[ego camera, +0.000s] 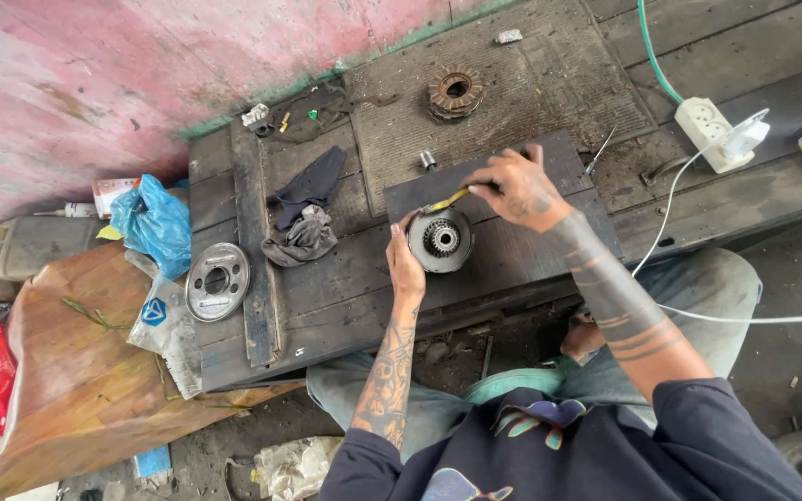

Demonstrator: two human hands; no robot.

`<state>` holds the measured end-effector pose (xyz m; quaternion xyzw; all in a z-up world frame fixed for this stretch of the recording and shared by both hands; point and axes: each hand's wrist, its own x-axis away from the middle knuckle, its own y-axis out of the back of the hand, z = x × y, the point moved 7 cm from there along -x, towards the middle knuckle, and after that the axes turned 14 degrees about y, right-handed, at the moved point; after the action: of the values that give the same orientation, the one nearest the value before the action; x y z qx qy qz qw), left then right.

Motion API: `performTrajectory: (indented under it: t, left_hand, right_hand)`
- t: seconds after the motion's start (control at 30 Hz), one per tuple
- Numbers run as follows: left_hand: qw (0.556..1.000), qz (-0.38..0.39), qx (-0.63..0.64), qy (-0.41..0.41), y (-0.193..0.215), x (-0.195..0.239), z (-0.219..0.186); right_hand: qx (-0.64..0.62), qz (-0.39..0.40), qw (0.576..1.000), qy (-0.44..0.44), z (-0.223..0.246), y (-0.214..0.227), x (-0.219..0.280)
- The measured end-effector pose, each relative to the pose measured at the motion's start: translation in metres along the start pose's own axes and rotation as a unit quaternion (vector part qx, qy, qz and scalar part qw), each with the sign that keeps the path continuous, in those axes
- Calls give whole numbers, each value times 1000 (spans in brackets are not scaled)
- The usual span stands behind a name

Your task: Cleaning a motorcycle clutch component using a small brush on a wooden workbench.

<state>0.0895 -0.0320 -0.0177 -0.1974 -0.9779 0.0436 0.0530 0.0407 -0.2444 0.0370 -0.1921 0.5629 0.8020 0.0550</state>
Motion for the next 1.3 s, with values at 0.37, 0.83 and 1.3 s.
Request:
performTrajectory:
  t: [0.37,0.83,1.3]
  left_hand:
    - [999,-49,-11,9,4,2,3]
    - [996,-69,-56,8,8,1,2]
    - [997,-63,-44,17,9,-4,13]
  right_hand:
    - [62,-29,997,-47,37,-6,6]
    - [19,-49,998,-20,73,5,19]
    - [-40,-57,997,28,66,16,12]
